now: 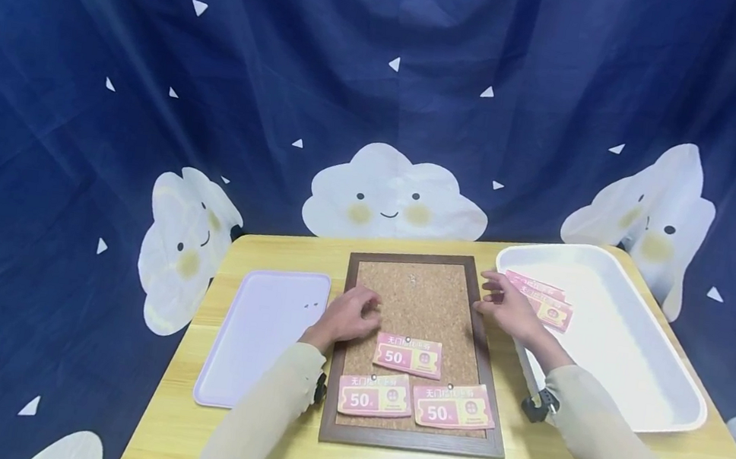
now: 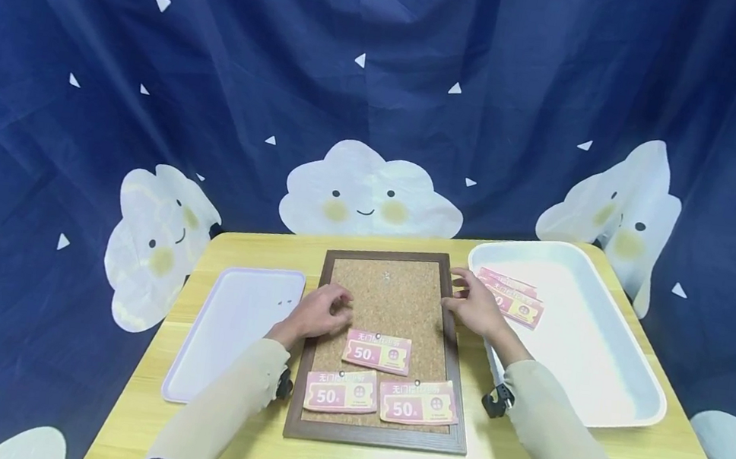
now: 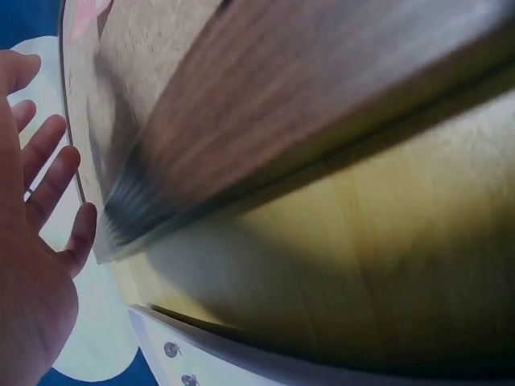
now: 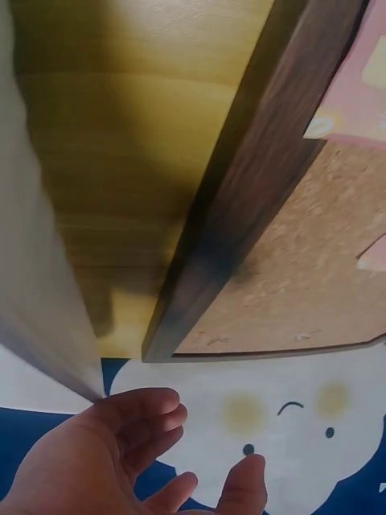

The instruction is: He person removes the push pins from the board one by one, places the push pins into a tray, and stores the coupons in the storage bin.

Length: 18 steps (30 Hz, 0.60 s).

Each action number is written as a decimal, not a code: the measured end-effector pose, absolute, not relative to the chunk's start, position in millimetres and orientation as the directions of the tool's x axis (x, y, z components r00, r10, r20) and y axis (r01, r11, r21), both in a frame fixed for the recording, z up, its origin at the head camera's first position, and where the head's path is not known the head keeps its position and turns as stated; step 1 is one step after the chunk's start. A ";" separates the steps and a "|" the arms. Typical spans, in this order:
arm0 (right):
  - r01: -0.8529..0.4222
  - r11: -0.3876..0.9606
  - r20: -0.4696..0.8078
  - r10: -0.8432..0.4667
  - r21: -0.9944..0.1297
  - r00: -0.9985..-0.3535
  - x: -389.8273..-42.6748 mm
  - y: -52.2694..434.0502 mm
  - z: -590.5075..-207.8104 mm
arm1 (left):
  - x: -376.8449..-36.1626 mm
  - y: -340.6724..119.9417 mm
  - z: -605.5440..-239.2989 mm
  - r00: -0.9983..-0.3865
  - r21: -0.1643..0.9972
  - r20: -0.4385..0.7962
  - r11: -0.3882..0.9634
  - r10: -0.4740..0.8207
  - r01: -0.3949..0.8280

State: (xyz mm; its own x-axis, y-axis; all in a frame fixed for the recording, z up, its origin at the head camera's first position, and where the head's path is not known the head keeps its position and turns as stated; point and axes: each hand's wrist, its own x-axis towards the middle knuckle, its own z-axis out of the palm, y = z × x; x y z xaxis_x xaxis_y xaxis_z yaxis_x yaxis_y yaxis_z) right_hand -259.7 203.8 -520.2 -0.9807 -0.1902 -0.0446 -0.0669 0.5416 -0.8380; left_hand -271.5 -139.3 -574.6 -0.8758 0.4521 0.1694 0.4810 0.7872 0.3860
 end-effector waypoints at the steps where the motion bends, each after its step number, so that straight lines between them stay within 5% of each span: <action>1: -0.070 0.540 -0.046 -0.198 -0.839 -0.979 -258.7 202.0 -520.3 | -270.9 -138.4 -574.2 -0.876 0.392 0.166 0.785 0.454 0.481; 18: -0.117 0.603 -0.053 -0.257 -0.789 -0.965 -250.3 186.3 -524.2 | -262.0 -121.8 -563.6 -0.879 0.388 0.032 0.804 0.476 0.450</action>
